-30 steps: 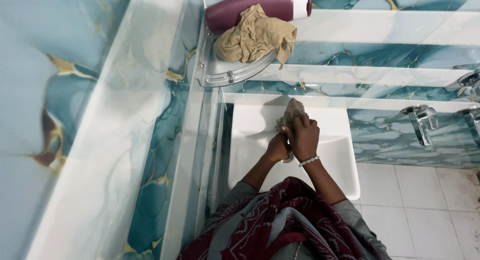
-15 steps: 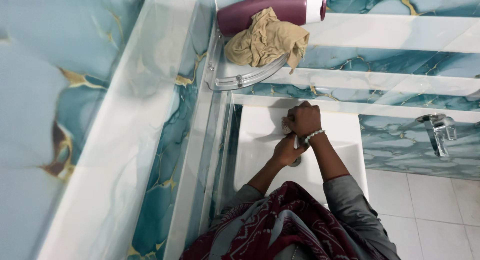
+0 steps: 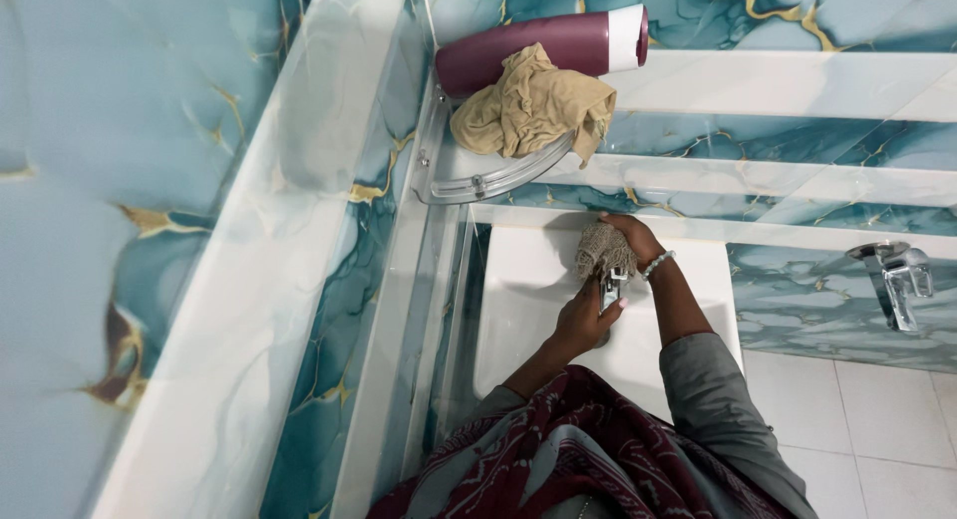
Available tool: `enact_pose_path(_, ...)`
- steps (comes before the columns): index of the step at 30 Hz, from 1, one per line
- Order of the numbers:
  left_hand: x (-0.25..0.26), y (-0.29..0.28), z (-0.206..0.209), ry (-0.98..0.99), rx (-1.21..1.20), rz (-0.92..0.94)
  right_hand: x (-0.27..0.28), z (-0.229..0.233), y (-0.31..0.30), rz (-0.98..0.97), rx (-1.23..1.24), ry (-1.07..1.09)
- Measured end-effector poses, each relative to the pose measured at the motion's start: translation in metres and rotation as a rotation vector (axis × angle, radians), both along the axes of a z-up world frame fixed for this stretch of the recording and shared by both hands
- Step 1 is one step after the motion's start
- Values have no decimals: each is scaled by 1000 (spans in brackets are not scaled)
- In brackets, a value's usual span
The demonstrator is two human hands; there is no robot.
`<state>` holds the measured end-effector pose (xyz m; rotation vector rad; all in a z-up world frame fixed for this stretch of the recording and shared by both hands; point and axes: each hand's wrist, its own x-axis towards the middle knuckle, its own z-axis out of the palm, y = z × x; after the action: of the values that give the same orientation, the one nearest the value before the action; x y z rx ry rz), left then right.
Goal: The person cleans a bathroom sink and multiple wall-mounted faucets with a cloth, wiping the surfaces repeatedly.
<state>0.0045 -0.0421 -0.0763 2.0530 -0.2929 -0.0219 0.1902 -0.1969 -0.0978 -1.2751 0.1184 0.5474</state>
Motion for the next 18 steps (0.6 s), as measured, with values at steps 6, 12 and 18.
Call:
enact_pose_path(6,0,-2,-6,-111,-74,0,-18,-25,-6,-97,266,-40)
enact_pose_path(12,-7,3,10,-64,-129,-18,-46,-36,8,-166,-58,-547)
enact_pose_path(18,-12,3,16,-121,-206,-9,-97,-20,22,-282,-285,-653)
